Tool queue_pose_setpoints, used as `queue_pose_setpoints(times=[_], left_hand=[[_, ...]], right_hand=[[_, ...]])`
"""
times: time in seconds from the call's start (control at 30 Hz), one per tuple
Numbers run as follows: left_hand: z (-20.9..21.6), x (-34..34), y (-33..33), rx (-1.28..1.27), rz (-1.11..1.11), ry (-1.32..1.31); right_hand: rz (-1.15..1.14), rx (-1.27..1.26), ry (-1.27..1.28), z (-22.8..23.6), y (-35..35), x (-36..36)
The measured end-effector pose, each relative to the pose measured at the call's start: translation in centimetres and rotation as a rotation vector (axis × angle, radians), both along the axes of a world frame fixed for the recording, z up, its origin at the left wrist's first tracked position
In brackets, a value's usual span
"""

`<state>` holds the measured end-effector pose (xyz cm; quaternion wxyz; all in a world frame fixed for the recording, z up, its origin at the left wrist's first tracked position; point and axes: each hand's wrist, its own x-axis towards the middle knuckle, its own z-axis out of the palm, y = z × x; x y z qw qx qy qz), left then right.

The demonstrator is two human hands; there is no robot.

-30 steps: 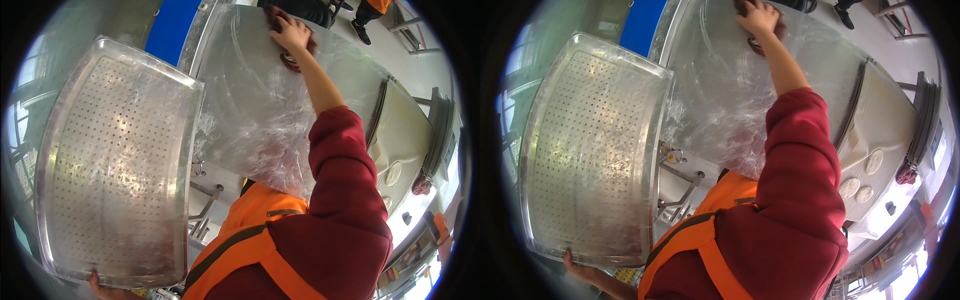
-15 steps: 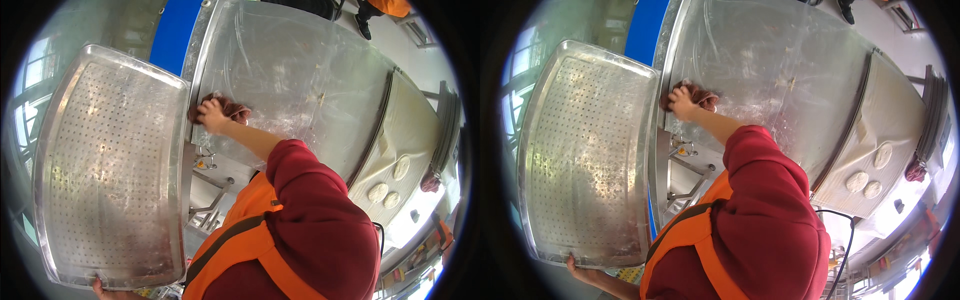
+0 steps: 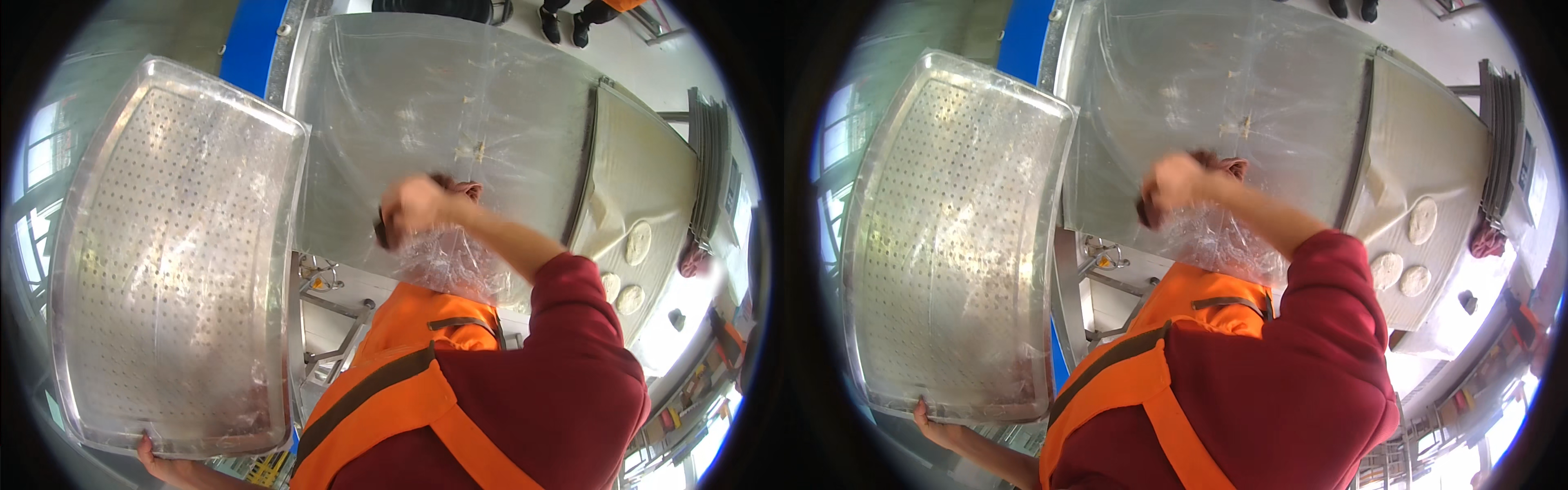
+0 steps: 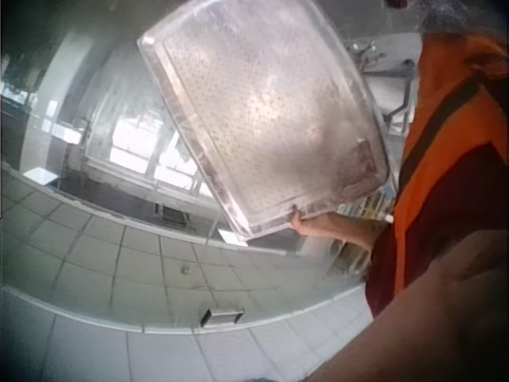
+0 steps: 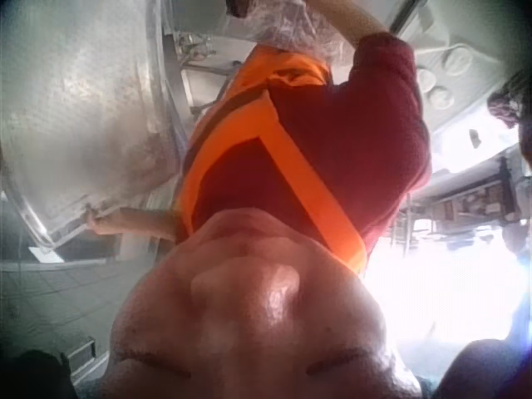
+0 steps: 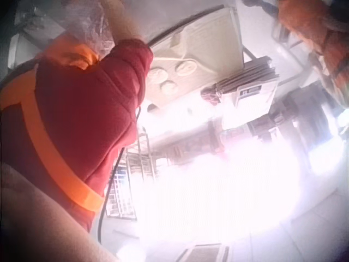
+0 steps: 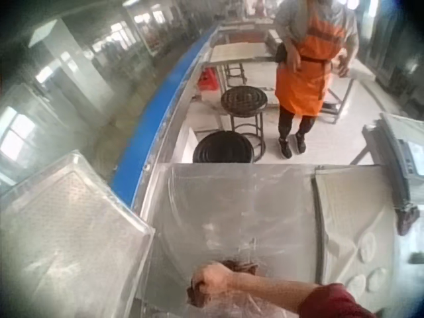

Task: The person fills round dough pieces with a reddish filling, pleats them closed, and places the finished buns on a tray. They then wipe the work surface with a cloth and move trays around the kitchen.

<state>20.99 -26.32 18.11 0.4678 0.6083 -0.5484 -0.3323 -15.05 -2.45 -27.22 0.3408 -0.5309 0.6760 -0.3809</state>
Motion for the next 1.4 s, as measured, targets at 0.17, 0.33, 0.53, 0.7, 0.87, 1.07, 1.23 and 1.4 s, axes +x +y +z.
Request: queue_pose_setpoints(times=[0.17, 0.33, 0.53, 0.7, 0.87, 1.07, 1.23, 1.4], left_hand=[[-0.5, 0.5, -0.6, 0.028, -0.020, 0.089], [-0.9, -0.5, -0.5, 0.023, -0.002, 0.090], [-2.1, -1.0, -0.8, 0.003, 0.010, 0.055], [-3.0, -0.9, -1.0, 0.025, -0.012, 0.092], [-3.6, -0.7, -1.0, -0.026, 0.016, 0.098], [-4.3, 1.9, -2.7, -0.099, -0.049, 0.028], [-6.5, 4.9, -4.7, -0.490, -0.434, -0.428], [-6.1, 4.2, -4.8, -0.268, -0.241, -0.165]], right_hand=[[-0.374, 0.204, 0.532, 3.7, -6.3, -17.5], [-0.472, 0.241, 0.968, -0.7, -6.7, -13.4], [-0.224, -0.014, 0.742, 2.0, 2.6, 0.7], [-0.362, 0.188, 0.205, 6.0, 7.9, -0.5], [-0.868, 0.490, 0.608, 5.9, 6.1, -15.9], [-0.629, 0.411, 0.768, 3.0, 3.9, -3.2], [-0.367, 0.176, 0.480, 6.0, 8.5, 9.2], [-0.675, 0.157, 0.646, 8.2, 11.4, -1.4]])
